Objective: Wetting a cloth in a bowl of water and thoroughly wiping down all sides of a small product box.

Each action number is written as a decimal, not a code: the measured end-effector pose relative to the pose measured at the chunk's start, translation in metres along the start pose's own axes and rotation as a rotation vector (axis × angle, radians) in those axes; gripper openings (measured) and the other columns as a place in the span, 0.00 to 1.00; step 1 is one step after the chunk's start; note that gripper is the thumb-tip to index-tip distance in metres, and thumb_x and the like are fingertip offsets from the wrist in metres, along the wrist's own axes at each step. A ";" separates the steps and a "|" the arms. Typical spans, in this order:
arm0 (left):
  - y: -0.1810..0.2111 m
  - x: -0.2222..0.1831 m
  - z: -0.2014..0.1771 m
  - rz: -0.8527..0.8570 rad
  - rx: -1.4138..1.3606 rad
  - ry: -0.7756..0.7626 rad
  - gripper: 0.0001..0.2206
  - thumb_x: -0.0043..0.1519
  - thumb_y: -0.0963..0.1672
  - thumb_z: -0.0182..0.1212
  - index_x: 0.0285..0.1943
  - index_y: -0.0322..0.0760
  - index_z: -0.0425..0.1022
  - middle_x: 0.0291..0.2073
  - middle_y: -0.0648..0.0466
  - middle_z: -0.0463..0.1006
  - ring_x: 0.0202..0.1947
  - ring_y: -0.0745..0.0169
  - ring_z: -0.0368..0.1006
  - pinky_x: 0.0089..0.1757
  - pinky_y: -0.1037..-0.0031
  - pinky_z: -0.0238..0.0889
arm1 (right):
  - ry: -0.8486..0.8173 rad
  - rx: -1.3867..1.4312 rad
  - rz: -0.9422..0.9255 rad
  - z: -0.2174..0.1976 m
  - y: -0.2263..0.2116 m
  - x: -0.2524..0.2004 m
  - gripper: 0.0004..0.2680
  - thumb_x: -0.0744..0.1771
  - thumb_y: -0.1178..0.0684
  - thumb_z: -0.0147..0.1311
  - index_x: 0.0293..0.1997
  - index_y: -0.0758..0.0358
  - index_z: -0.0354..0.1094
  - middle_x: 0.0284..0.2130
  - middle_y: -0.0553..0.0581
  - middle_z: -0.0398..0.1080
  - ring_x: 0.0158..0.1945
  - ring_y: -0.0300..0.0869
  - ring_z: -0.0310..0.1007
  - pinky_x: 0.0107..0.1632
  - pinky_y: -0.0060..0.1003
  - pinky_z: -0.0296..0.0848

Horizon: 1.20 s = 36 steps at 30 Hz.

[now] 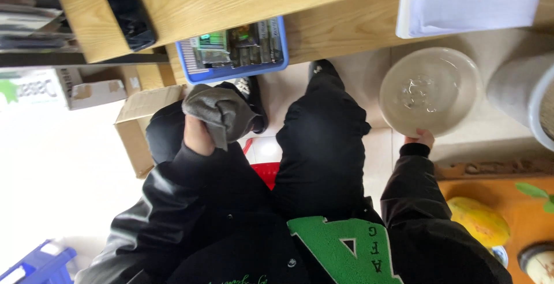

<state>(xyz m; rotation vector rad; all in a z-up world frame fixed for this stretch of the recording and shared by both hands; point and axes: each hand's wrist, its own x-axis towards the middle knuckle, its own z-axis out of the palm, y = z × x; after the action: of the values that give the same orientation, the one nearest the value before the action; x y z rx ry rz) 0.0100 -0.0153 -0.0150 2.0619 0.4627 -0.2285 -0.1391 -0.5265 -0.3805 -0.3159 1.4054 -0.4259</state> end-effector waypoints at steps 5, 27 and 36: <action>0.013 -0.005 0.004 -0.009 0.105 0.035 0.20 0.67 0.46 0.38 0.54 0.27 0.73 0.49 0.38 0.75 0.53 0.43 0.71 0.55 0.52 0.61 | -0.086 0.077 0.064 0.014 -0.011 0.011 0.12 0.63 0.62 0.56 0.51 0.68 0.68 0.43 0.67 0.76 0.46 0.61 0.79 0.51 0.60 0.84; 0.067 -0.008 -0.100 0.083 0.218 0.143 0.19 0.68 0.45 0.39 0.55 0.25 0.72 0.51 0.34 0.74 0.54 0.37 0.69 0.55 0.43 0.57 | -1.767 -1.042 -0.850 0.266 -0.003 -0.579 0.11 0.67 0.53 0.52 0.52 0.67 0.71 0.47 0.64 0.72 0.55 0.54 0.72 0.57 0.49 0.70; 0.103 0.034 -0.091 0.124 0.282 0.130 0.19 0.68 0.44 0.39 0.55 0.24 0.72 0.52 0.33 0.74 0.55 0.35 0.69 0.56 0.39 0.55 | -1.677 -1.124 0.262 0.316 0.113 -0.573 0.28 0.68 0.28 0.30 0.46 0.68 0.71 0.32 0.54 0.71 0.37 0.37 0.73 0.44 0.24 0.70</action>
<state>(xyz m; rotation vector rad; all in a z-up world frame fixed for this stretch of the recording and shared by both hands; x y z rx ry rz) 0.0817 0.0244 0.1012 2.3830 0.3972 -0.0885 0.1218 -0.1712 0.1162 -1.0456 -0.1517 0.8175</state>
